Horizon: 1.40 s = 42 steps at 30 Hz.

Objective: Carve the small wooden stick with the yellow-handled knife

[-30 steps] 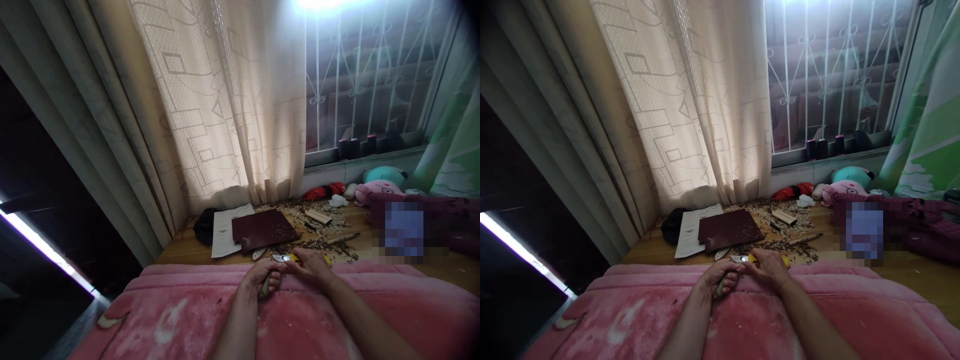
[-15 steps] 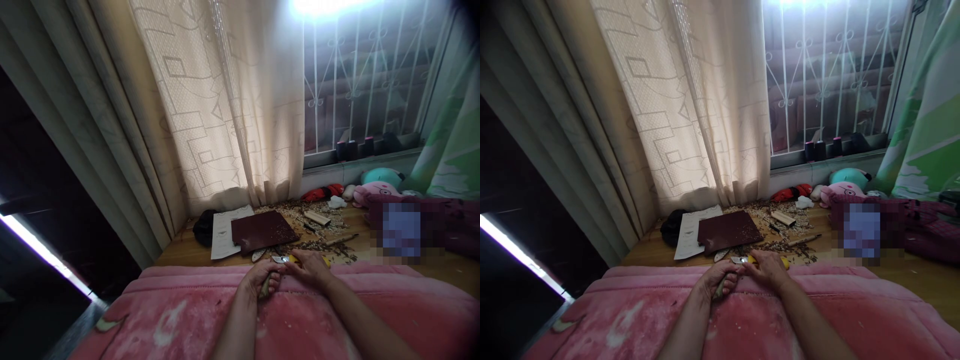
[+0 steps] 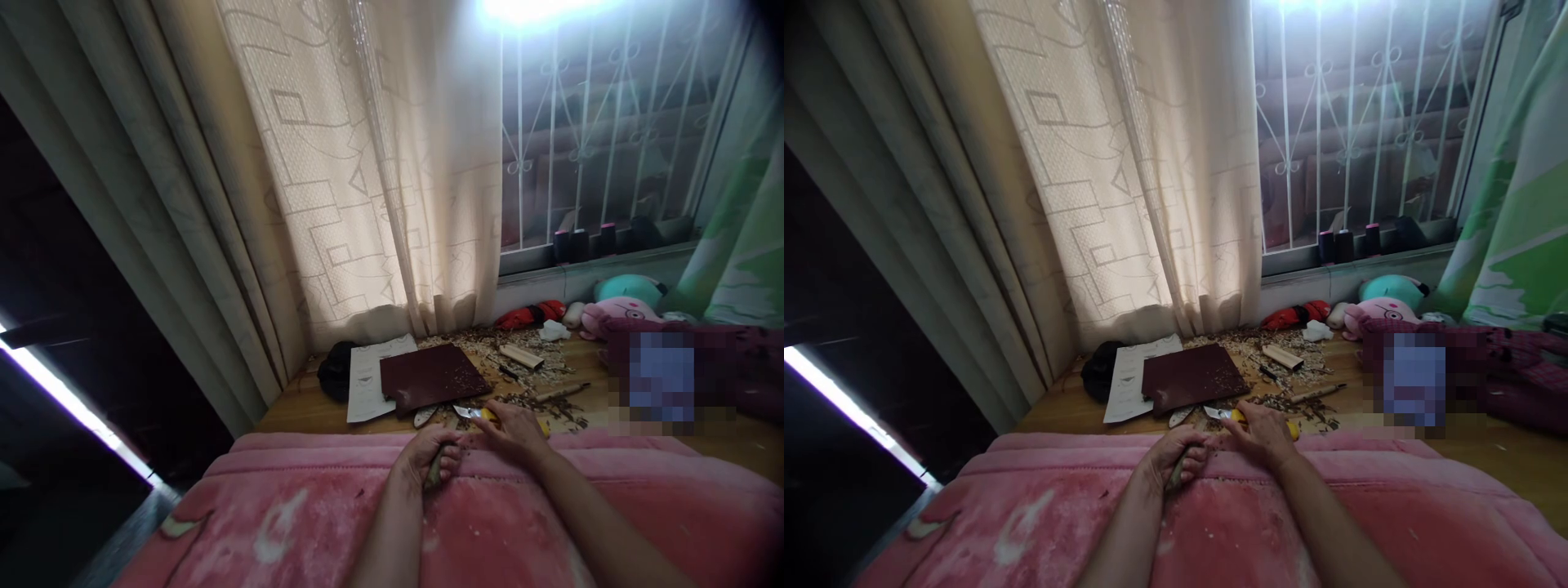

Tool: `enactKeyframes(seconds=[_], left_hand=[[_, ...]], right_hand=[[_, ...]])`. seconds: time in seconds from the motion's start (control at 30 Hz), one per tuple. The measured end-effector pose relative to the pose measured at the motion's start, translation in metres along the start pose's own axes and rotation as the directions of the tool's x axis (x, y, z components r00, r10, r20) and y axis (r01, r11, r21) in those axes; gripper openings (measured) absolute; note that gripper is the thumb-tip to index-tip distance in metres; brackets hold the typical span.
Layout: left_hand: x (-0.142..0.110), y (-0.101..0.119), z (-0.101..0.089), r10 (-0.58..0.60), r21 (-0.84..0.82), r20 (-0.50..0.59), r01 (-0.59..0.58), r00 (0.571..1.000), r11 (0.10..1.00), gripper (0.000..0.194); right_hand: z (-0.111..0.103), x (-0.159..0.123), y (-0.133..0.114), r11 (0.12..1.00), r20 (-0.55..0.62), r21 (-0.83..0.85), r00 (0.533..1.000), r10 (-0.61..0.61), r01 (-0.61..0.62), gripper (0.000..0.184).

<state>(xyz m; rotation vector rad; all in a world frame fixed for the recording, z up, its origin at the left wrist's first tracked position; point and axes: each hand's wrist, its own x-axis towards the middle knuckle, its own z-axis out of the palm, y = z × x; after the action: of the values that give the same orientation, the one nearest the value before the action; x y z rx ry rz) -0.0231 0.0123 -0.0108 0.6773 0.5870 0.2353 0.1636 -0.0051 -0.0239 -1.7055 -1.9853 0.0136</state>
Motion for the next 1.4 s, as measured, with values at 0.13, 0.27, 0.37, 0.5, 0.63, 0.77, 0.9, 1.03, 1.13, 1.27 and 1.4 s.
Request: enactKeyframes(seconds=[0.13,0.27,0.37,0.5,0.63,0.77,0.9,1.03,1.13,1.27,1.4], left_hand=[[-0.001,0.0,0.002,0.012,0.033,0.004,-0.012,1.0,0.999,0.011],[0.0,-0.001,0.001,0.03,0.095,-0.046,-0.025,0.999,0.995,0.014],[0.0,-0.002,0.001,0.048,0.133,-0.072,-0.038,0.996,0.99,0.015],[-0.001,-0.002,0.004,0.059,0.155,-0.08,-0.046,0.995,0.987,0.018],[-0.002,-0.001,0.006,0.055,0.16,-0.107,-0.037,0.993,0.986,0.017],[-0.003,0.0,0.007,0.04,0.16,-0.106,-0.023,0.994,0.987,0.018],[-0.005,0.0,0.01,0.055,0.135,-0.052,-0.048,0.997,0.99,0.015],[-0.006,0.0,0.014,0.064,0.112,-0.02,-0.062,0.998,0.992,0.012],[-0.006,0.0,0.013,0.05,0.122,-0.031,-0.046,0.998,0.991,0.012],[-0.004,-0.001,0.009,0.034,0.136,-0.049,-0.027,0.998,0.99,0.014],[-0.003,-0.001,0.007,0.035,0.137,-0.043,-0.028,0.998,0.99,0.016]], right_hand=[[-0.004,-0.003,-0.006,0.998,0.013,0.023,0.998,-0.063,0.063,0.04],[-0.006,-0.005,-0.01,0.994,0.042,0.042,0.994,-0.098,0.096,0.039],[-0.006,-0.005,-0.011,0.993,0.057,0.047,0.993,-0.106,0.104,0.038],[-0.007,-0.005,-0.012,0.993,0.056,0.033,0.992,-0.111,0.109,0.037],[-0.006,-0.006,-0.012,0.992,0.042,0.022,0.992,-0.122,0.121,0.036],[-0.007,-0.007,-0.012,0.992,0.043,0.023,0.991,-0.127,0.126,0.035],[-0.008,-0.007,-0.012,0.992,0.043,0.025,0.991,-0.125,0.124,0.035],[-0.008,-0.007,-0.012,0.992,0.043,0.018,0.991,-0.126,0.125,0.036],[-0.008,-0.007,-0.012,0.991,0.044,0.024,0.99,-0.131,0.13,0.036],[-0.009,-0.007,-0.012,0.991,0.047,0.029,0.99,-0.131,0.13,0.038],[-0.01,-0.006,-0.012,0.993,0.052,0.024,0.991,-0.12,0.119,0.039]])
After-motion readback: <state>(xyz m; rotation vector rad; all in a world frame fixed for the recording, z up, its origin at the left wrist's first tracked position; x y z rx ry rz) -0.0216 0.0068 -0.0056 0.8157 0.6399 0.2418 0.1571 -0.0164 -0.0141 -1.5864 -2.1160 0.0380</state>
